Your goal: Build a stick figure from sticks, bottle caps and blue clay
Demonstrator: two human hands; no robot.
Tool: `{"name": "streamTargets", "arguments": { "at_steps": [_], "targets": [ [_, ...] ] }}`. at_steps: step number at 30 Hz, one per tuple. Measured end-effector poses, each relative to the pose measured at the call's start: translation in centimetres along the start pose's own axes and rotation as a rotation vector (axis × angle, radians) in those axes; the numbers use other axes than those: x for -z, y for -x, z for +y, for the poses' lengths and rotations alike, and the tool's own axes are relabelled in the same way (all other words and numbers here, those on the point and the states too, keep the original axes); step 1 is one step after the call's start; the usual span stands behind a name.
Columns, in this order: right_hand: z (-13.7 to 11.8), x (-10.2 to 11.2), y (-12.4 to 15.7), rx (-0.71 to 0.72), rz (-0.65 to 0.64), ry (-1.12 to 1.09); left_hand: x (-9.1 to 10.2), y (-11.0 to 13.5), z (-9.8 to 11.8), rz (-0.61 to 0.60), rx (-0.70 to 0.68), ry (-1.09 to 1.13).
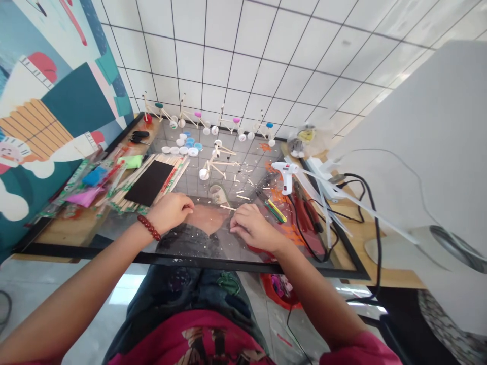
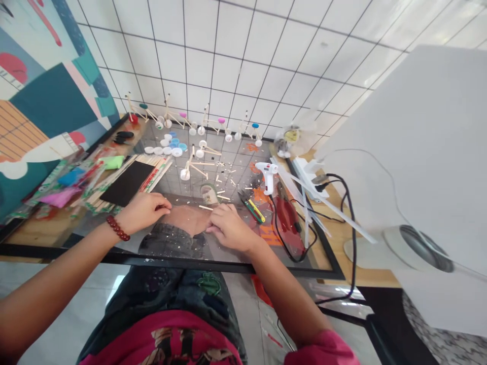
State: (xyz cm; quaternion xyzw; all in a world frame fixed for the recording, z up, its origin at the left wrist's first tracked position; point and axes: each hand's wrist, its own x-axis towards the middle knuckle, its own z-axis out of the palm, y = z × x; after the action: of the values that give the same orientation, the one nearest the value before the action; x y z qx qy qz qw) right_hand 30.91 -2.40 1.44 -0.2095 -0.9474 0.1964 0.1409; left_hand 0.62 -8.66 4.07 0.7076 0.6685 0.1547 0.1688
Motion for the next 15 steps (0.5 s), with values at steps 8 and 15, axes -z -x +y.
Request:
{"name": "streamTargets", "arguments": {
  "at_steps": [8,15],
  "targets": [
    [0.1,-0.5,0.2,0.005,0.187,0.070,2.8,2.8,0.0,-0.054,-0.036,-0.039],
    [-0.1,0.8,0.9,0.030,0.292,0.088,6.1,15.6,-3.3,0.136,0.045,0.093]
  ]
}}
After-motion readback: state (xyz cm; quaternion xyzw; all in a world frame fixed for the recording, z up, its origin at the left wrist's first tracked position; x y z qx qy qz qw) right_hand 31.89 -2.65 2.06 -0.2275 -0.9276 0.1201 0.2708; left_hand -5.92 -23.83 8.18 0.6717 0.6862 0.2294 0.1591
